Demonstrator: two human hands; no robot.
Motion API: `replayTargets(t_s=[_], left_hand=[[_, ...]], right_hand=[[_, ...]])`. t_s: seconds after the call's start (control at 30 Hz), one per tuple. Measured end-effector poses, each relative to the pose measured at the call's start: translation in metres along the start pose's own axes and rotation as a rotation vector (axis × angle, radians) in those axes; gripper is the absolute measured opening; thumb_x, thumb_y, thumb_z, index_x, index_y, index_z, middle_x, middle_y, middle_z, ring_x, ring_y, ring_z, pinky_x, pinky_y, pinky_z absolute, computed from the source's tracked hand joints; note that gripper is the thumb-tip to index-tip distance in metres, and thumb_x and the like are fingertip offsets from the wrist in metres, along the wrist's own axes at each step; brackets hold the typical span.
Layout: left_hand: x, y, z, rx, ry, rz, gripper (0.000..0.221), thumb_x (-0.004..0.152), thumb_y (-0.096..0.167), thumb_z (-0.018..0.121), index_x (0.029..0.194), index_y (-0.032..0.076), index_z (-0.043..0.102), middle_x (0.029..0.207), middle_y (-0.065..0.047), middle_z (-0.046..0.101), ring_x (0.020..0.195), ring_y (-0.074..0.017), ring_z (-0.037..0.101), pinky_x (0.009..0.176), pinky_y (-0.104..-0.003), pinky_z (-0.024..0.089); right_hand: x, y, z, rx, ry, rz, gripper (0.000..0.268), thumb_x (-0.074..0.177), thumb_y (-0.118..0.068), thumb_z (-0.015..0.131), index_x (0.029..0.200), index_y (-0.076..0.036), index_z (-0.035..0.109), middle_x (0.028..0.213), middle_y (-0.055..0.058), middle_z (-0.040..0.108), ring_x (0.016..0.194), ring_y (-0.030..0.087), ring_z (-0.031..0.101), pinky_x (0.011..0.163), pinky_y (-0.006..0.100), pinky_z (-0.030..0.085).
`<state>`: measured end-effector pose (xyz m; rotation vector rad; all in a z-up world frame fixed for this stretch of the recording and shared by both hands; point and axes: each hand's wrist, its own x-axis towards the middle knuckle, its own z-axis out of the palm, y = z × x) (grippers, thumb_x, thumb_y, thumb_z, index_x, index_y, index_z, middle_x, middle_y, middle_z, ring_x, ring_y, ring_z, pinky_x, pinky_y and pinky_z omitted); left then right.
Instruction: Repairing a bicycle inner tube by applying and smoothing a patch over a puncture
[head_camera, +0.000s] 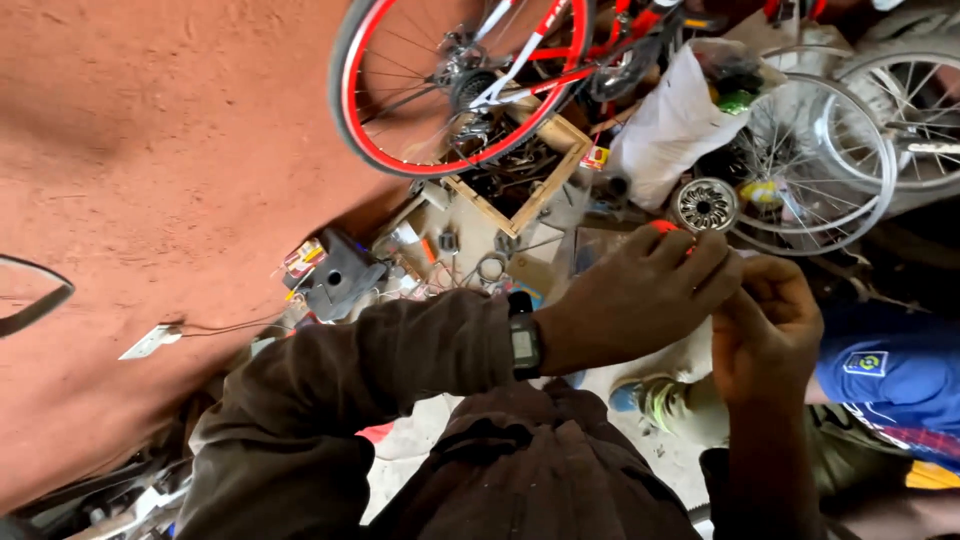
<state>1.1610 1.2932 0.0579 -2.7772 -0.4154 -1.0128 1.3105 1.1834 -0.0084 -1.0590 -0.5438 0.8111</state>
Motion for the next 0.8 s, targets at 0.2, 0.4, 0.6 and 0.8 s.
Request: replayTargets(t_s=[0.2,0.4,0.6,0.8], left_hand=[[-0.018,-0.015,-0.009,0.046,0.024,0.078,0.02,0.102,0.015,0.058,0.12,0.007,0.061,0.116,-0.009,0.063,0.098,-0.0224,0.064,0.082,-0.037,0.054],[-0.034,-0.02,-0.013,0.009,-0.066,0.086,0.042,0.104,0.026,0.058,0.143,0.016,0.049,0.14,-0.007,0.06,0.12,-0.0208,0.066,0.093,-0.036,0.054],[-0.066,-0.008,-0.024,-0.75,0.152,-0.441,0.03,0.098,0.029,0.066,0.124,0.016,0.066,0.112,-0.009,0.06,0.1,-0.0305,0.068,0.089,-0.038,0.058],[-0.099,0.008,-0.03,-1.109,0.232,-0.79,0.026,0.093,0.018,0.075,0.115,0.005,0.07,0.11,-0.014,0.068,0.096,-0.0289,0.071,0.081,-0.036,0.062]], right_hand=[[-0.009,0.006,0.027,-0.05,0.077,-0.007,0.025,0.086,0.004,0.068,0.105,-0.008,0.059,0.087,0.002,0.061,0.08,0.004,0.06,0.078,0.012,0.049],[-0.026,0.014,0.04,-0.003,0.109,-0.104,0.029,0.084,0.002,0.073,0.109,-0.005,0.062,0.105,0.01,0.071,0.097,0.012,0.069,0.094,0.022,0.058],[-0.042,0.055,0.043,-0.209,0.307,-0.277,0.02,0.089,0.007,0.074,0.102,-0.002,0.061,0.086,0.011,0.067,0.079,0.014,0.068,0.071,0.027,0.058],[-0.059,0.071,0.056,-0.011,0.205,-0.137,0.026,0.082,0.01,0.076,0.104,0.006,0.062,0.087,0.019,0.07,0.077,0.024,0.072,0.07,0.038,0.064]])
